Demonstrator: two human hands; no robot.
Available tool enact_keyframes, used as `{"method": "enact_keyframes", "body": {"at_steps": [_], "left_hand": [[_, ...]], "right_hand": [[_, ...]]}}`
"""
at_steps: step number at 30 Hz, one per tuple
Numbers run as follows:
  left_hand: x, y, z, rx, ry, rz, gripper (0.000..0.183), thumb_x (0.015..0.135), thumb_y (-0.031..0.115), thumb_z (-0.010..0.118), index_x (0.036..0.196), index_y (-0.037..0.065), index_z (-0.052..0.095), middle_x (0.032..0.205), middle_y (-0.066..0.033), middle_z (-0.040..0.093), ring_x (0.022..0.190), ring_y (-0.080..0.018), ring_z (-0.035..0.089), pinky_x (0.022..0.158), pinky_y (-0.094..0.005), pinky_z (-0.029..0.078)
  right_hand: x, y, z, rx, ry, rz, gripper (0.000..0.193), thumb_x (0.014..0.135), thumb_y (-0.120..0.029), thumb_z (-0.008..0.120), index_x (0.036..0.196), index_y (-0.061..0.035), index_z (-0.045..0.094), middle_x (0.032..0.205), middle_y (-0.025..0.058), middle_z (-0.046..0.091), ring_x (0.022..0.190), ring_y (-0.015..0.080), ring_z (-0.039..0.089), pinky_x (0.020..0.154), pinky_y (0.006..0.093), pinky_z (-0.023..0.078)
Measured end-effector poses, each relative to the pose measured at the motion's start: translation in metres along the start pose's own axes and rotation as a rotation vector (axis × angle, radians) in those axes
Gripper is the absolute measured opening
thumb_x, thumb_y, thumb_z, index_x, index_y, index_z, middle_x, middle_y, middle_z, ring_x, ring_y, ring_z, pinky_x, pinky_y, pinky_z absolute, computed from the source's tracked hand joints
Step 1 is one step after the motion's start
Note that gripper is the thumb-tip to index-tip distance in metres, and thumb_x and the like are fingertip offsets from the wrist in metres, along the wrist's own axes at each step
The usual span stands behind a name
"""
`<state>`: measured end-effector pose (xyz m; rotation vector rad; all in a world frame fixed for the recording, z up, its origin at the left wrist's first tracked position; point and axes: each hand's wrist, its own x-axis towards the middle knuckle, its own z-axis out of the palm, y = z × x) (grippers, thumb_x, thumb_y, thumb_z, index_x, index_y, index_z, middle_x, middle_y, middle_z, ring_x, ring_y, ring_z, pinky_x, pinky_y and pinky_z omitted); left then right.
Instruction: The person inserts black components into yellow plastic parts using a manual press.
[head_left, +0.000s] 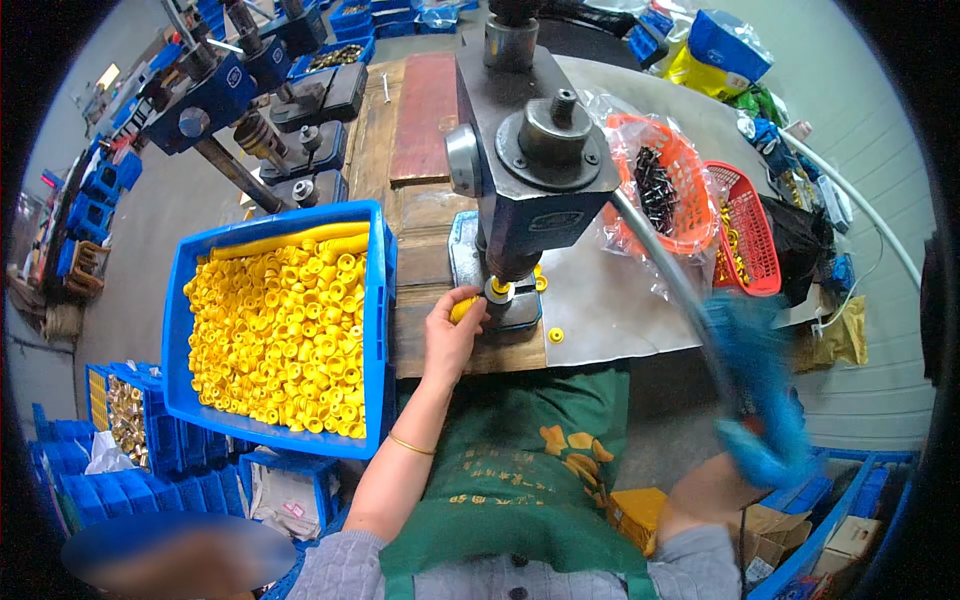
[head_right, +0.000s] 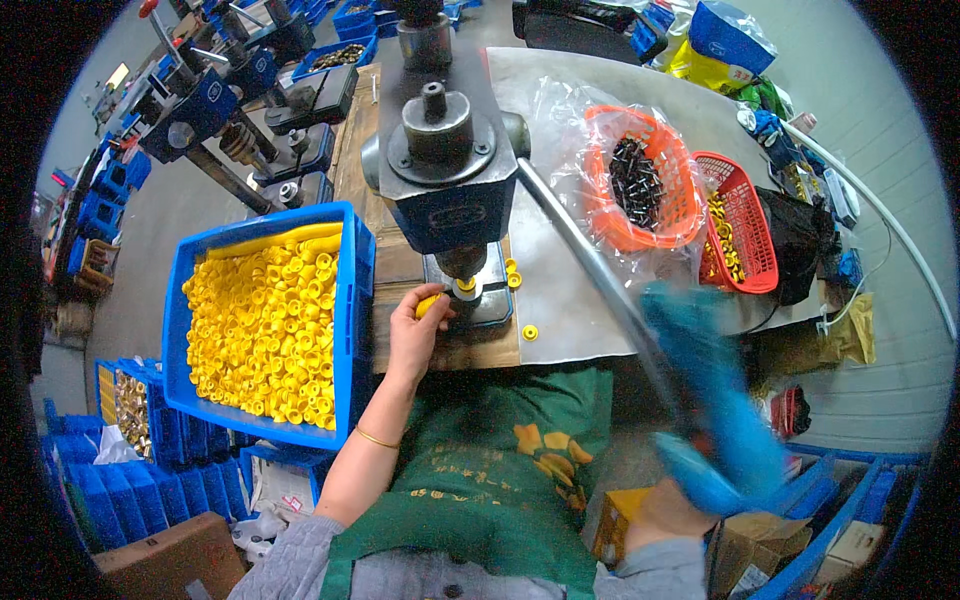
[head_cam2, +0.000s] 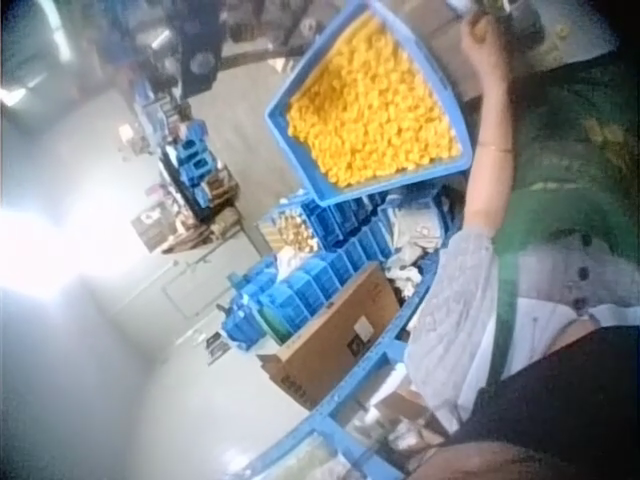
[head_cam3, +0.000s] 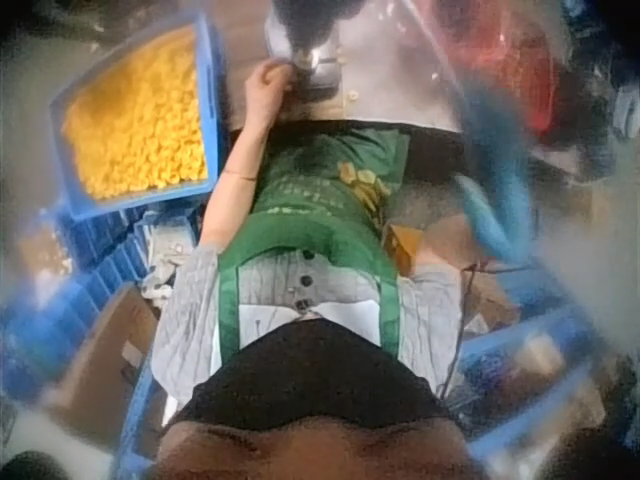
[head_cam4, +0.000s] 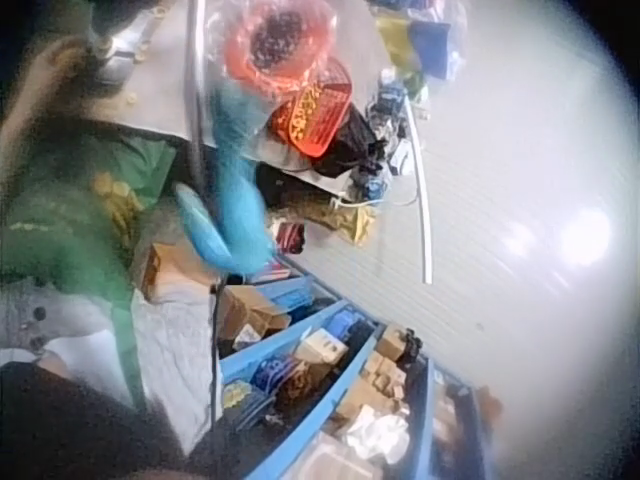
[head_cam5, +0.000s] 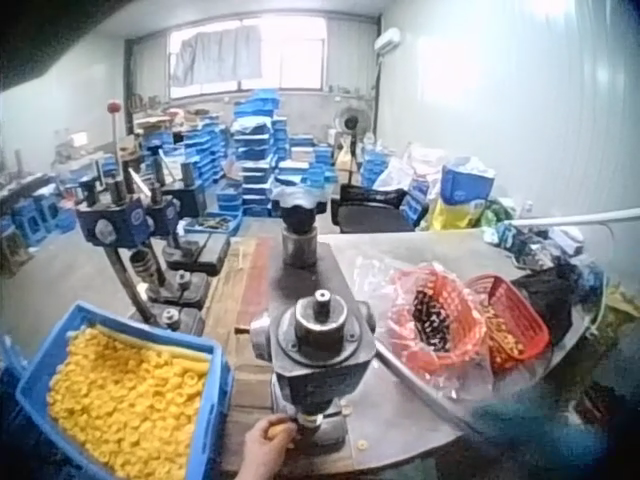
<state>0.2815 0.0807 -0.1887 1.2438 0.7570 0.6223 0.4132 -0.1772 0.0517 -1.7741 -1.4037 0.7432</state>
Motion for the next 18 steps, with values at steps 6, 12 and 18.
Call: {"method": "enact_keyframes", "body": {"at_steps": [6,12,18], "left_hand": [[0.003,-0.006,-0.003,-0.075,-0.068,-0.03,0.017,0.079,0.008,0.059,0.095,0.003,0.058,0.078,-0.0016,0.058,0.067,-0.0068,0.055,0.055,-0.018,0.042],[0.003,0.001,-0.002,-0.067,-0.003,-0.029,0.019,0.078,0.005,0.06,0.096,0.003,0.056,0.075,0.0007,0.056,0.065,-0.0058,0.052,0.055,-0.0171,0.039],[0.007,0.001,0.0,0.051,0.036,-0.032,0.019,0.075,0.007,0.064,0.092,0.004,0.058,0.071,0.0021,0.054,0.06,-0.0043,0.047,0.054,-0.0172,0.038]], "right_hand": [[0.025,0.022,0.042,-0.065,0.102,0.117,0.077,0.072,-0.007,0.052,0.134,0.0033,0.008,0.14,0.0192,0.015,0.13,0.0271,0.013,0.104,0.0341,0.011],[0.076,0.0,-0.001,-0.575,0.644,0.01,0.043,0.082,-0.008,0.044,0.122,0.0042,0.034,0.124,0.0199,0.037,0.113,0.0292,0.037,0.094,0.035,0.03],[0.154,0.136,0.107,-0.173,0.138,0.115,0.016,0.078,-0.013,0.054,0.092,-0.0049,0.053,0.082,0.017,0.055,0.081,0.0275,0.055,0.069,0.0379,0.043]]}}
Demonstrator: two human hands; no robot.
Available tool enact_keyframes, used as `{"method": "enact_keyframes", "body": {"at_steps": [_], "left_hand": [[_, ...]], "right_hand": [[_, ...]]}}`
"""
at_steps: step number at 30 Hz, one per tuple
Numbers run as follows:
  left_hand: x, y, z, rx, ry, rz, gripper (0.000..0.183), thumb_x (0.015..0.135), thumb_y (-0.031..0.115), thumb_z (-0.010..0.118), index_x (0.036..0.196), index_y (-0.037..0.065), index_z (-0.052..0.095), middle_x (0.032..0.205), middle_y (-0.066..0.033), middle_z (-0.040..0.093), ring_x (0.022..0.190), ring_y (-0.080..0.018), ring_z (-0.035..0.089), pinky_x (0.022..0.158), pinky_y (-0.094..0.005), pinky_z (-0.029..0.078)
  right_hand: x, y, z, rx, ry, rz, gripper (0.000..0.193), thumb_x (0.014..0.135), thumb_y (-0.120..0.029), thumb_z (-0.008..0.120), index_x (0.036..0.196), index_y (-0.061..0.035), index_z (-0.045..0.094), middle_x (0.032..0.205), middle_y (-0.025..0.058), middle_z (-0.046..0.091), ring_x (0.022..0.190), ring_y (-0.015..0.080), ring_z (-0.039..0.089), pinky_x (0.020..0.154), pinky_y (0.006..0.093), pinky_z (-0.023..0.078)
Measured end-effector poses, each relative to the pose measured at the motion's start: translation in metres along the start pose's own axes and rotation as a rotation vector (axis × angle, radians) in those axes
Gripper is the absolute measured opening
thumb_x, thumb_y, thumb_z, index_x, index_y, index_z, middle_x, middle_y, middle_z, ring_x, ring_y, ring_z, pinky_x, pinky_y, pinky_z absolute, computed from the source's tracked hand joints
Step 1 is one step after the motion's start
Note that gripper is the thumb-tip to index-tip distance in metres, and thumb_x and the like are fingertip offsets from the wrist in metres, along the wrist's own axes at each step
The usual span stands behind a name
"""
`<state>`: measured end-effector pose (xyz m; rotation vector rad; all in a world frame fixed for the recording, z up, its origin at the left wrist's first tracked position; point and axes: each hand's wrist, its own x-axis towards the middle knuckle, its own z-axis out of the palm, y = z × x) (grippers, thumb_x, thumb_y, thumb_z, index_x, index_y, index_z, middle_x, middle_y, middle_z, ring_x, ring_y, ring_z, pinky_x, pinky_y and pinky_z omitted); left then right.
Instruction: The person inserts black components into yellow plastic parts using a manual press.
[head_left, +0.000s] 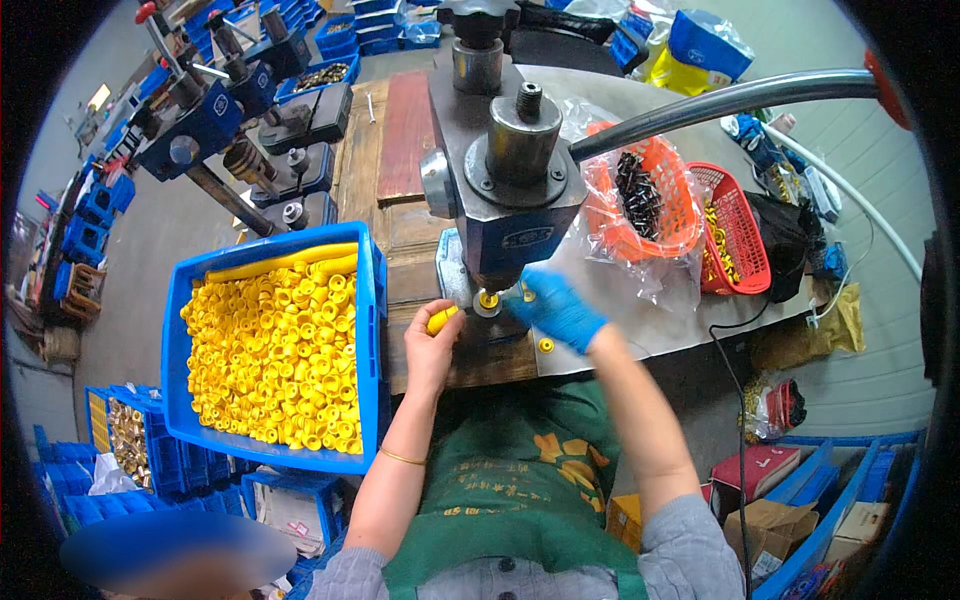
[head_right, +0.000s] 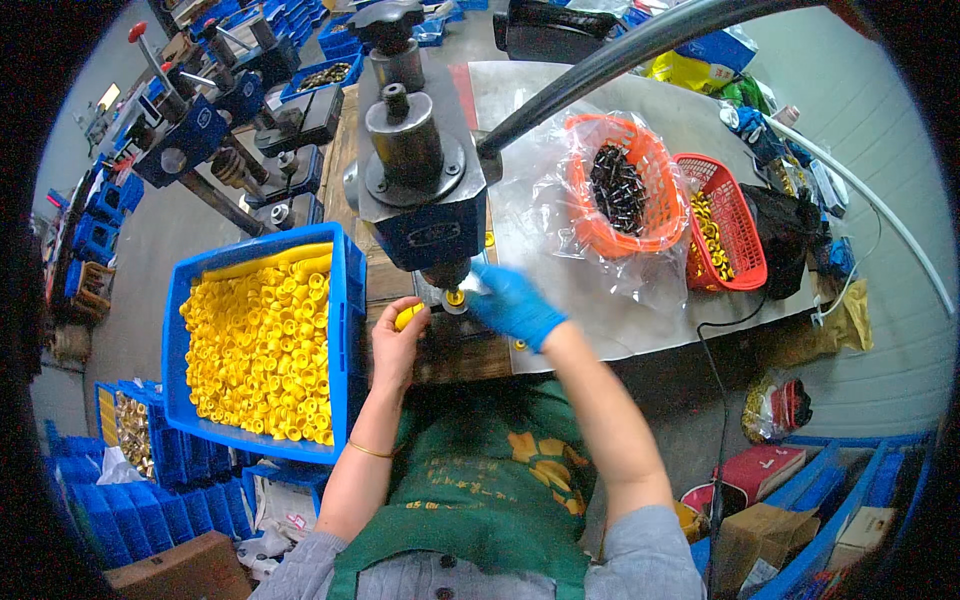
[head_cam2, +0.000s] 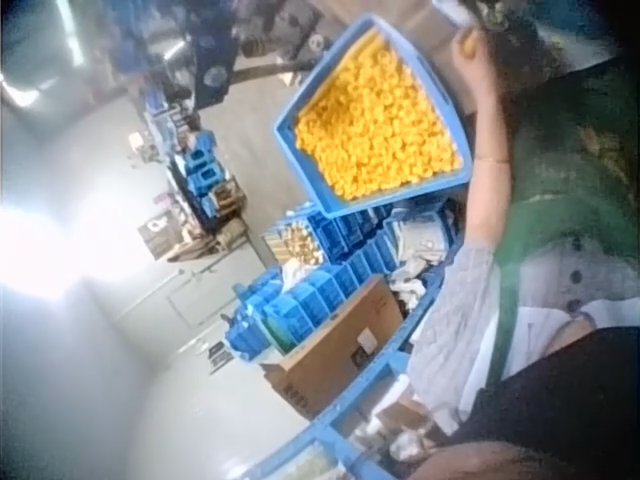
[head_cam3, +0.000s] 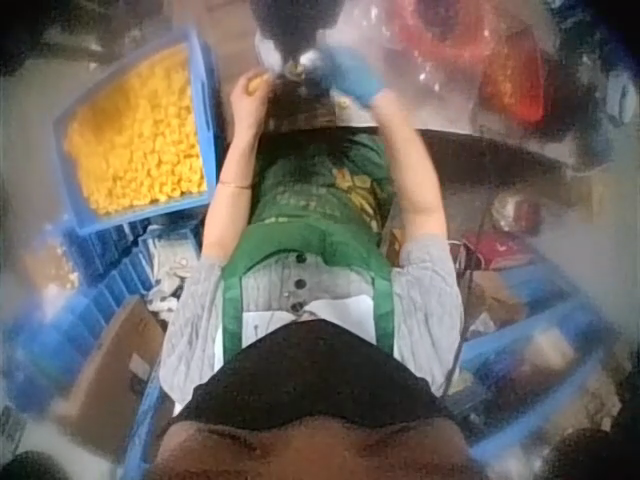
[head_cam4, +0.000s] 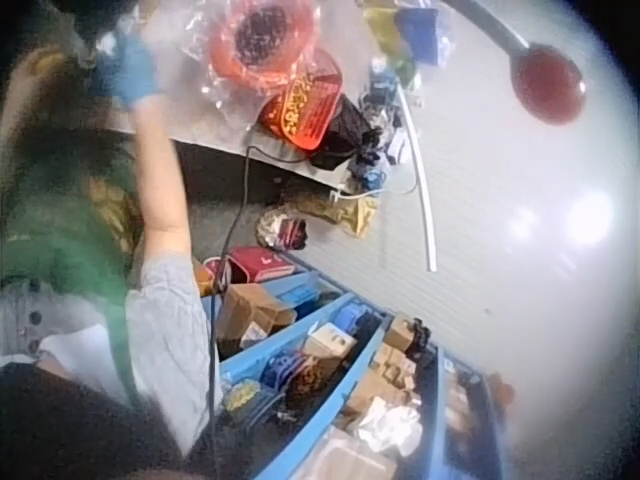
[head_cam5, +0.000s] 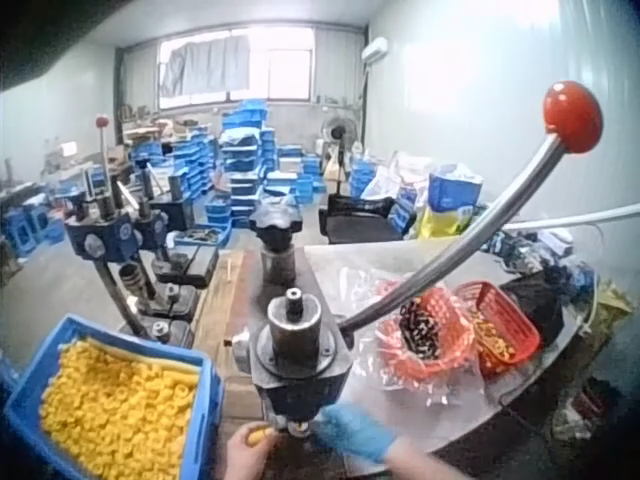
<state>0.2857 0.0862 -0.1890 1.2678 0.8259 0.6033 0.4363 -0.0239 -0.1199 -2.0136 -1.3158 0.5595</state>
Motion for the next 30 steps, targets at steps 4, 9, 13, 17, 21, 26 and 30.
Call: {"method": "enact_keyframes", "body": {"at_steps": [4,9,13,17,21,26,30], "left_hand": [[0.002,0.005,0.0,-0.018,-0.041,-0.024,0.019,0.075,0.008,0.064,0.092,0.005,0.058,0.074,0.0017,0.055,0.063,-0.0048,0.049,0.057,-0.0179,0.04],[0.009,0.0,0.003,0.179,0.033,0.109,0.02,0.074,0.008,0.065,0.092,0.002,0.058,0.079,-0.0007,0.057,0.07,-0.0093,0.052,0.065,-0.021,0.044],[0.015,-0.001,-0.001,0.32,0.003,0.213,0.021,0.069,0.009,0.07,0.082,-0.001,0.056,0.074,-0.0038,0.057,0.065,-0.0103,0.051,0.059,-0.0238,0.042],[0.016,0.0,0.011,0.523,-0.022,0.489,0.021,0.065,0.009,0.072,0.077,-0.001,0.057,0.064,-0.0101,0.052,0.057,-0.0193,0.05,0.055,-0.0282,0.041],[0.017,0.005,0.028,0.625,-0.08,0.542,0.023,0.066,0.011,0.072,0.079,-0.001,0.058,0.068,-0.0103,0.056,0.06,-0.0189,0.053,0.056,-0.0278,0.042],[0.016,0.013,0.023,0.617,-0.128,0.391,0.024,0.067,0.011,0.07,0.084,0.0,0.058,0.078,-0.0141,0.06,0.066,-0.0233,0.057,0.059,-0.0287,0.045],[0.013,0.012,0.022,0.755,-0.131,0.476,0.019,0.068,0.008,0.068,0.085,0.001,0.061,0.073,-0.0118,0.061,0.067,-0.0186,0.058,0.063,-0.0291,0.045]], "right_hand": [[0.013,0.043,0.068,0.006,0.176,-0.165,0.031,0.074,-0.012,0.059,0.101,0.0004,0.048,0.094,0.0228,0.053,0.086,0.0355,0.052,0.072,0.0391,0.043],[0.012,0.028,0.042,-0.01,0.468,-0.272,0.026,0.074,-0.016,0.06,0.093,-0.0001,0.052,0.085,0.02,0.056,0.079,0.0357,0.054,0.069,0.0387,0.044],[0.002,0.051,-0.055,-0.316,0.95,-0.198,0.03,0.069,-0.013,0.067,0.096,-0.0044,0.057,0.088,0.0125,0.058,0.079,0.0263,0.055,0.072,0.0342,0.044],[-0.049,0.136,-0.173,-0.191,1.211,0.193,0.016,0.074,-0.011,0.058,0.087,-0.001,0.061,0.075,0.0162,0.062,0.066,0.0267,0.061,0.059,0.036,0.046],[-0.097,0.221,-0.201,-0.404,1.256,0.579,0.034,0.072,-0.02,0.063,0.1,-0.0017,0.056,0.074,0.016,0.062,0.068,0.0293,0.061,0.059,0.0377,0.046],[-0.075,0.149,-0.18,-0.156,1.35,0.288,0.038,0.077,-0.013,0.06,0.111,-0.0034,0.049,0.077,0.0101,0.061,0.068,0.0186,0.058,0.061,0.0326,0.046],[-0.038,0.107,-0.162,-0.039,1.081,0.079,0.018,0.079,-0.011,0.055,0.096,-0.0052,0.059,0.083,0.0121,0.062,0.074,0.0179,0.059,0.068,0.0305,0.046]]}}
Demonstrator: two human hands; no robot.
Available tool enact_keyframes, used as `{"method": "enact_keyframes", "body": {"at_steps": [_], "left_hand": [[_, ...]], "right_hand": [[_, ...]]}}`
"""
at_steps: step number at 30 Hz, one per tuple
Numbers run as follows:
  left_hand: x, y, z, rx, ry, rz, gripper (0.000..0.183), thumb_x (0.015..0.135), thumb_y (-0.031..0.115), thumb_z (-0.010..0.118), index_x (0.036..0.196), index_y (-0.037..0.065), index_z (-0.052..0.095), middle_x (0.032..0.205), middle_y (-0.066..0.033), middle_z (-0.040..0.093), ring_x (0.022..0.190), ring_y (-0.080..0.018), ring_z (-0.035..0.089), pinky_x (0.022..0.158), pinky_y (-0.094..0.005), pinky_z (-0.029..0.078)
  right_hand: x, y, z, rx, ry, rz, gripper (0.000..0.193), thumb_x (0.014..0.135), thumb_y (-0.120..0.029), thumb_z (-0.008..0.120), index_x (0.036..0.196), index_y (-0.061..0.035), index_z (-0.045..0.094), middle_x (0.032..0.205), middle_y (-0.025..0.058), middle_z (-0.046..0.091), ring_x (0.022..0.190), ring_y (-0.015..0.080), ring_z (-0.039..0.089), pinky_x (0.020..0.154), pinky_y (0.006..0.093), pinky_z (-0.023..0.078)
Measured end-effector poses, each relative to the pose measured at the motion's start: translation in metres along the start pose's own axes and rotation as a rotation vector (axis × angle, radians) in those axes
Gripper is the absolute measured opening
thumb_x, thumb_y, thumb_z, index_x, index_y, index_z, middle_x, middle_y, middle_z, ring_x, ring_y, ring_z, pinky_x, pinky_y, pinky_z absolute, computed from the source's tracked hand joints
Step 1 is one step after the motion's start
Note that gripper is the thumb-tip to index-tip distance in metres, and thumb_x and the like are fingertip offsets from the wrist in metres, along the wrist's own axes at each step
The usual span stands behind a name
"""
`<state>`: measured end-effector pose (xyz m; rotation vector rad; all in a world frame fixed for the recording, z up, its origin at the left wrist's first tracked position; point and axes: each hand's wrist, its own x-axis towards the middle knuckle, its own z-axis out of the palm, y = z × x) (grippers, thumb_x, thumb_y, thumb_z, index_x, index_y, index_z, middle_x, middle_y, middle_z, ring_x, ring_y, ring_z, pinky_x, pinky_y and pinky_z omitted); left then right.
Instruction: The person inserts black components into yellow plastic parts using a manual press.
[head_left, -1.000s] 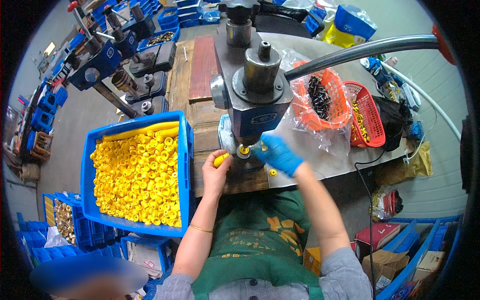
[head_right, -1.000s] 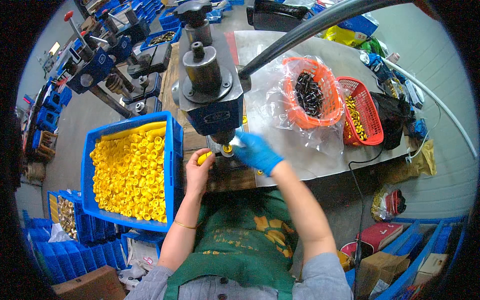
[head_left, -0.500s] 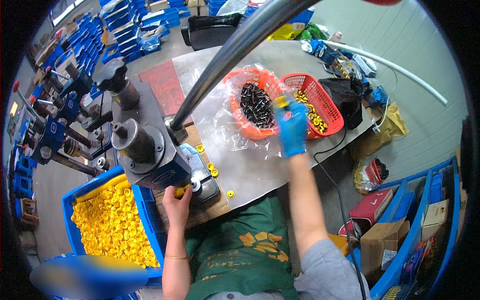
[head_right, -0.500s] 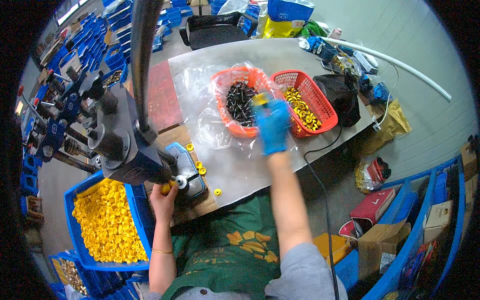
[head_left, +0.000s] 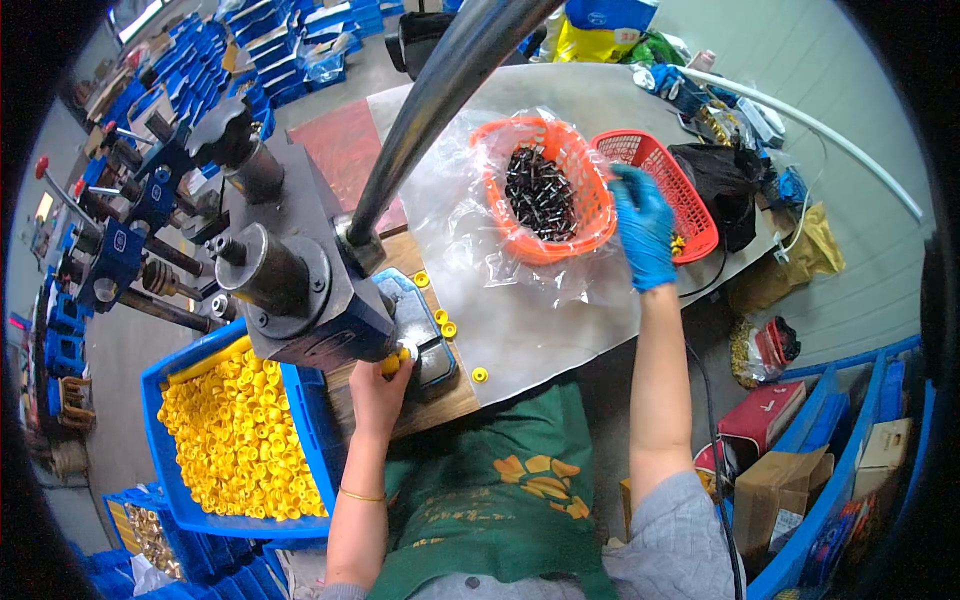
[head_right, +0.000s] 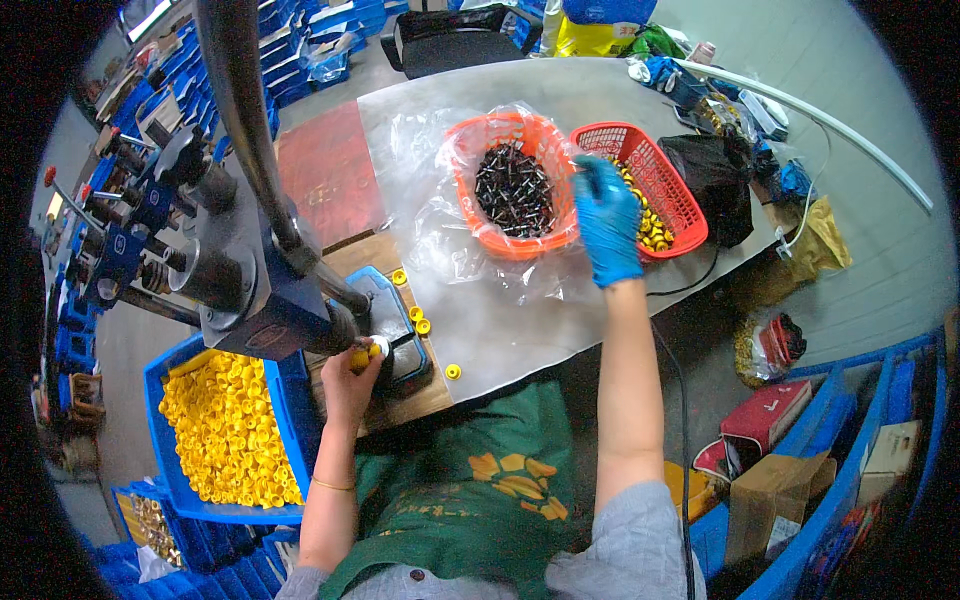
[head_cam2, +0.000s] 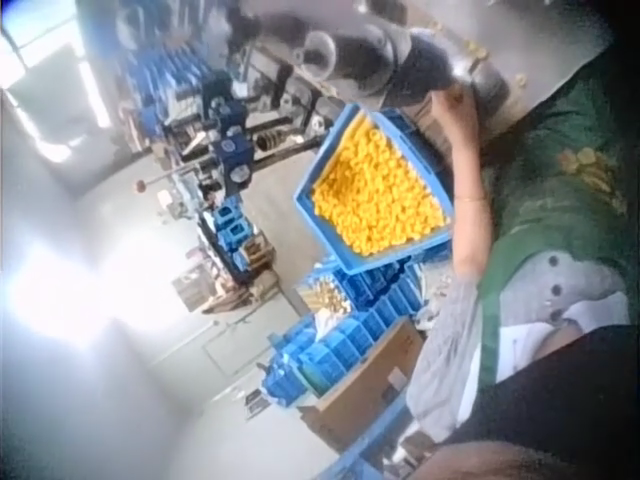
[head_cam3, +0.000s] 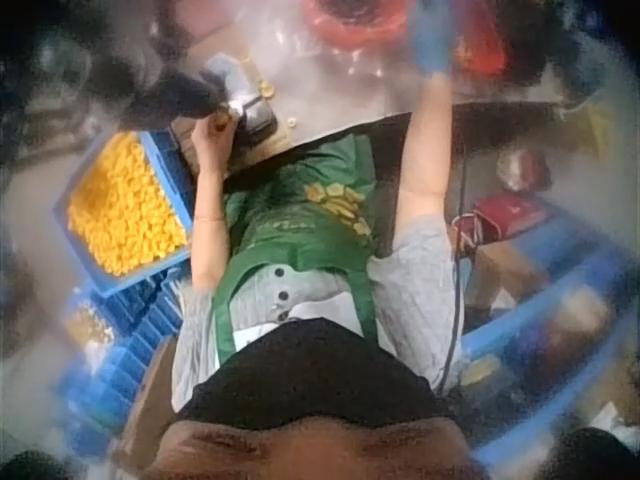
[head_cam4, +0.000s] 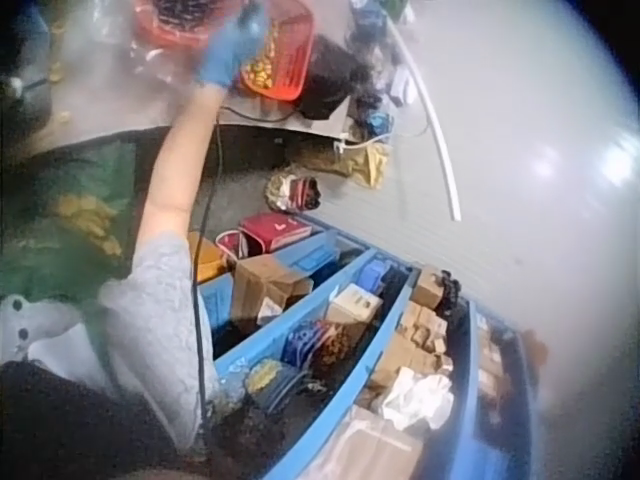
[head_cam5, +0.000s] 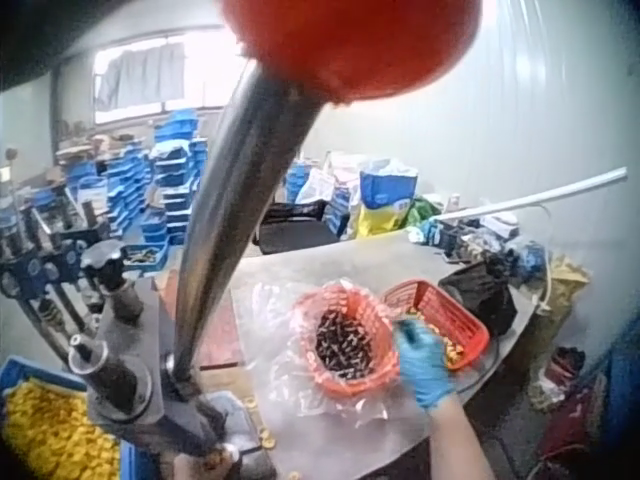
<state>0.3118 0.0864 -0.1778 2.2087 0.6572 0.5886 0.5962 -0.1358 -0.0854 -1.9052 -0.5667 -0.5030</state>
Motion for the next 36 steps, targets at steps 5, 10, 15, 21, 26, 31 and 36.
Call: {"method": "enact_keyframes", "body": {"at_steps": [5,10,15,21,26,31,36], "left_hand": [[0.0,0.006,0.003,0.06,-0.007,0.059,0.019,0.068,0.009,0.067,0.085,0.002,0.061,0.074,-0.0144,0.061,0.067,-0.0234,0.059,0.064,-0.03,0.045],[0.001,0.009,0.001,0.074,-0.074,0.018,0.022,0.067,0.011,0.068,0.086,0.001,0.061,0.079,-0.0168,0.058,0.073,-0.0323,0.056,0.063,-0.0354,0.044],[-0.001,0.002,0.0,-0.008,-0.064,-0.031,0.025,0.068,0.011,0.068,0.088,0.001,0.059,0.08,-0.0164,0.059,0.075,-0.0307,0.057,0.065,-0.0347,0.045],[0.001,0.013,0.003,-0.091,-0.032,-0.02,0.026,0.067,0.011,0.069,0.088,0.001,0.057,0.078,-0.0163,0.057,0.072,-0.0302,0.056,0.064,-0.0324,0.044],[-0.012,-0.023,-0.005,-0.199,0.171,-0.098,0.025,0.068,0.01,0.069,0.086,-0.001,0.057,0.071,-0.0116,0.057,0.064,-0.0228,0.055,0.059,-0.029,0.044],[-0.02,0.005,-0.008,-0.785,0.07,-0.482,0.018,0.077,0.01,0.063,0.092,0.001,0.058,0.078,0.0,0.056,0.061,-0.0071,0.051,0.052,-0.0187,0.041],[-0.042,-0.002,-0.021,-1.034,0.082,-0.591,0.02,0.079,0.007,0.06,0.098,0.002,0.057,0.079,-0.0009,0.056,0.062,-0.0061,0.052,0.05,-0.017,0.039]], "right_hand": [[0.022,0.055,0.065,-0.568,-0.725,0.133,0.024,0.074,-0.017,0.05,0.093,-0.0065,0.061,0.09,0.0192,0.059,0.085,0.0311,0.058,0.076,0.0377,0.045],[0.023,0.094,0.114,-0.613,-0.7,0.159,0.026,0.074,-0.021,0.049,0.092,-0.0072,0.062,0.092,0.0192,0.059,0.088,0.0343,0.057,0.079,0.0408,0.045],[0.033,0.088,0.142,-0.778,-0.687,0.113,0.029,0.073,-0.027,0.053,0.094,-0.0078,0.061,0.098,0.0196,0.057,0.09,0.0347,0.056,0.078,0.0431,0.045],[0.031,0.105,0.113,-0.591,-0.454,0.163,0.023,0.073,-0.02,0.056,0.09,-0.0051,0.06,0.091,0.0199,0.059,0.085,0.0338,0.058,0.075,0.0408,0.046],[-0.019,-0.039,0.076,0.197,-0.34,0.099,0.012,0.078,-0.012,0.056,0.085,-0.0037,0.06,0.079,0.0102,0.063,0.073,0.0179,0.061,0.068,0.0296,0.048],[-0.155,-0.083,0.1,0.68,-0.75,0.382,0.011,0.081,-0.009,0.057,0.088,-0.0007,0.058,0.083,0.0027,0.061,0.073,0.0103,0.057,0.066,0.0236,0.046],[-0.17,-0.089,0.122,0.582,-0.71,0.461,0.014,0.08,-0.014,0.06,0.087,-0.0023,0.059,0.08,0.0053,0.061,0.072,0.0121,0.058,0.066,0.0237,0.046]]}}
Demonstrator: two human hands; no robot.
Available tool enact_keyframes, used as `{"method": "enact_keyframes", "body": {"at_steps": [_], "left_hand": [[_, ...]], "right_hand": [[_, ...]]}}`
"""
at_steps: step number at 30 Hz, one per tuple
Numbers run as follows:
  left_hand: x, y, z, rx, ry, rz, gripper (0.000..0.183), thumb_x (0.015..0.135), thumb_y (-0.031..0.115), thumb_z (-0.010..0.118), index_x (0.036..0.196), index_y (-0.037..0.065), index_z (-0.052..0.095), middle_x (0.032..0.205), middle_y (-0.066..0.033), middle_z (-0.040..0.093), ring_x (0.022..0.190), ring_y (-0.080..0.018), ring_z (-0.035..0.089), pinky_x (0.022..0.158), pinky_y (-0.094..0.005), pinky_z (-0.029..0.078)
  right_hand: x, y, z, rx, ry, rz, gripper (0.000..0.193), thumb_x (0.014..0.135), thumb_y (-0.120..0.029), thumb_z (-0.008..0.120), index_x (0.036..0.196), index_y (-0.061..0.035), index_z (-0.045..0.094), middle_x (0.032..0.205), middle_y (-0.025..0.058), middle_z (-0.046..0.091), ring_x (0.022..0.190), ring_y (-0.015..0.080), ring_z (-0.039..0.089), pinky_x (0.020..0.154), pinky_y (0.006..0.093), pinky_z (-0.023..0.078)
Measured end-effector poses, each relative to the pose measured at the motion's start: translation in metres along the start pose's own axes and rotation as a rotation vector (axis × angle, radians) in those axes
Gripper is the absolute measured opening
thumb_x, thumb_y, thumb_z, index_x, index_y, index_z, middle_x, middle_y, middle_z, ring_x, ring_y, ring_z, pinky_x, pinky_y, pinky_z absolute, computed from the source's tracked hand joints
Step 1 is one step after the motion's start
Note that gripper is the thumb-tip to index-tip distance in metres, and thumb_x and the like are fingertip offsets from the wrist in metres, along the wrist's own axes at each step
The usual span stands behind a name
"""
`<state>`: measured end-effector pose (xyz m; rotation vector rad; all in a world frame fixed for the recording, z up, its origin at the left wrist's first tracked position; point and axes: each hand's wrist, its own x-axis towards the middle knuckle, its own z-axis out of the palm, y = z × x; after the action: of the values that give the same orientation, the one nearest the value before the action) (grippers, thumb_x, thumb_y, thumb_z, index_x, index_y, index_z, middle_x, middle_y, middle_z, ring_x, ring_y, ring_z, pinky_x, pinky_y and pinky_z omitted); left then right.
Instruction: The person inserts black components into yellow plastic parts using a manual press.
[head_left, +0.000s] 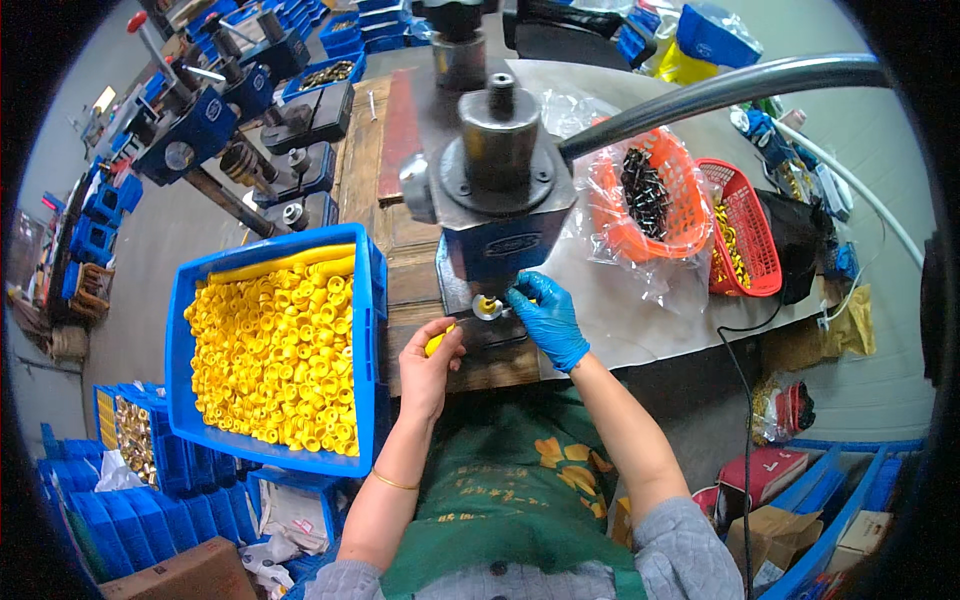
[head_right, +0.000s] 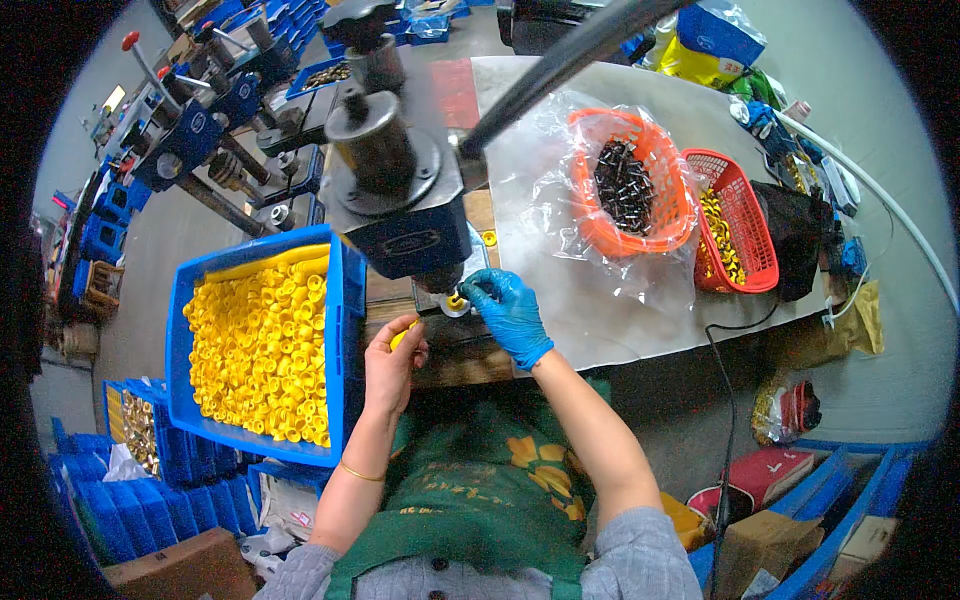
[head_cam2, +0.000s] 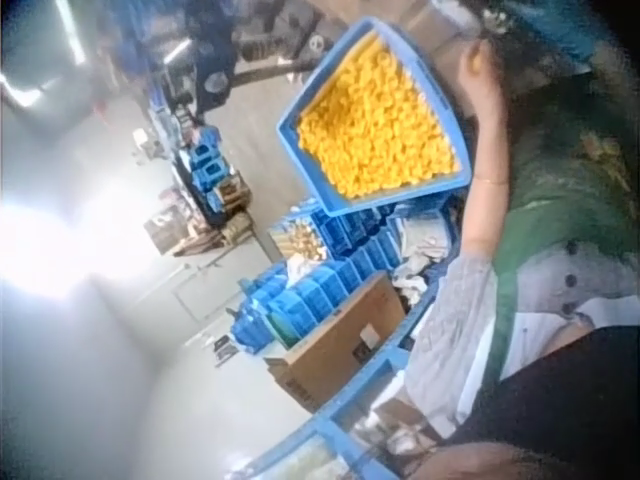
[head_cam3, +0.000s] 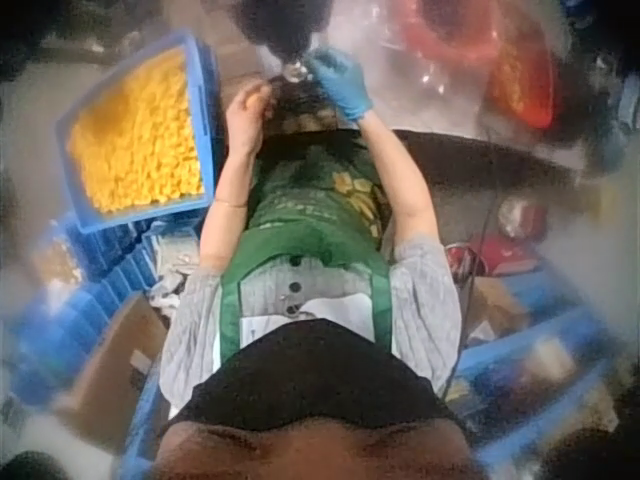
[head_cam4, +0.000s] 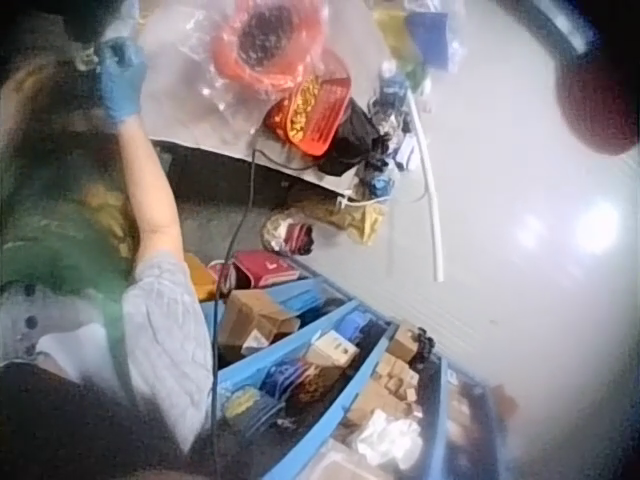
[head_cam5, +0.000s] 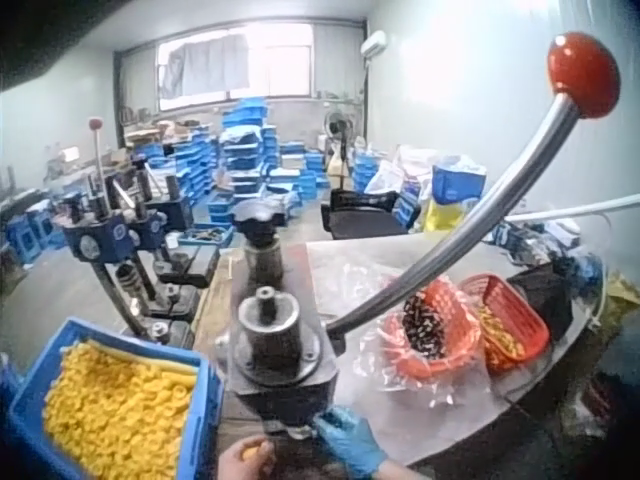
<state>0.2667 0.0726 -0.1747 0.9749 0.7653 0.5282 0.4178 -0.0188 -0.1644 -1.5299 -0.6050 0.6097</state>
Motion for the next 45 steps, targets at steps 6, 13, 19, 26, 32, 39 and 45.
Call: {"method": "enact_keyframes", "body": {"at_steps": [6,13,19,26,32,39,45], "left_hand": [[-0.008,-0.001,-0.008,0.008,0.023,0.025,0.019,0.079,0.007,0.061,0.097,0.002,0.057,0.079,-0.0005,0.056,0.063,-0.006,0.052,0.05,-0.017,0.039],[-0.013,0.001,-0.006,0.05,-0.013,0.044,0.021,0.08,0.008,0.06,0.099,0.003,0.056,0.081,0.0003,0.057,0.064,-0.0062,0.053,0.051,-0.0175,0.04],[-0.01,0.0,-0.011,-0.001,0.046,0.023,0.02,0.077,0.007,0.062,0.096,0.002,0.059,0.078,-0.0016,0.058,0.064,-0.0067,0.053,0.053,-0.0178,0.041],[0.003,-0.008,0.006,-0.032,-0.061,0.01,0.019,0.078,0.006,0.061,0.097,0.002,0.058,0.079,-0.0025,0.057,0.066,-0.0077,0.053,0.057,-0.0187,0.041],[0.014,-0.015,0.007,-0.063,-0.037,0.018,0.019,0.079,0.005,0.059,0.097,0.001,0.056,0.081,-0.0025,0.056,0.069,-0.0081,0.052,0.059,-0.0192,0.041],[0.019,-0.008,0.012,0.038,-0.003,0.075,0.022,0.076,0.007,0.064,0.096,0.002,0.058,0.077,-0.0018,0.057,0.062,-0.0069,0.05,0.054,-0.0194,0.041],[0.027,-0.008,0.009,0.305,0.064,0.051,0.024,0.077,0.015,0.064,0.098,0.005,0.059,0.079,0.0008,0.057,0.063,-0.0054,0.049,0.051,-0.018,0.038]], "right_hand": [[0.011,0.014,0.007,-0.607,-0.061,-0.472,0.012,0.073,-0.015,0.062,0.079,-0.0051,0.059,0.073,0.0133,0.055,0.069,0.0282,0.054,0.063,0.0355,0.044],[0.008,-0.013,-0.001,-0.762,-0.201,-0.341,0.016,0.076,-0.015,0.057,0.09,-0.0064,0.058,0.083,0.015,0.056,0.077,0.0286,0.055,0.068,0.0358,0.043],[0.009,-0.227,-0.055,-0.293,0.346,-0.633,0.054,0.08,-0.034,0.044,0.127,-0.0104,0.033,0.127,0.0149,0.038,0.114,0.0299,0.04,0.098,0.0433,0.027],[-0.096,-0.261,-0.085,-0.237,-0.038,-0.531,0.055,0.079,-0.022,0.048,0.129,-0.0053,0.034,0.128,0.0168,0.038,0.119,0.0256,0.036,0.1,0.0373,0.026],[-0.098,-0.128,-0.096,0.06,-0.525,0.345,0.089,0.071,-0.012,0.057,0.135,0.0001,-0.004,0.143,0.0146,0.002,0.131,0.0235,0.004,0.105,0.0341,0.008],[-0.063,-0.187,-0.09,-0.099,-0.258,-0.437,0.062,0.08,-0.017,0.052,0.132,0.0011,0.023,0.134,0.0137,0.03,0.118,0.0235,0.038,0.098,0.0348,0.031],[0.011,-0.072,-0.039,-1.353,-0.275,-0.307,0.034,0.08,-0.01,0.047,0.113,0.0002,0.047,0.102,0.019,0.053,0.098,0.0272,0.052,0.086,0.035,0.04]]}}
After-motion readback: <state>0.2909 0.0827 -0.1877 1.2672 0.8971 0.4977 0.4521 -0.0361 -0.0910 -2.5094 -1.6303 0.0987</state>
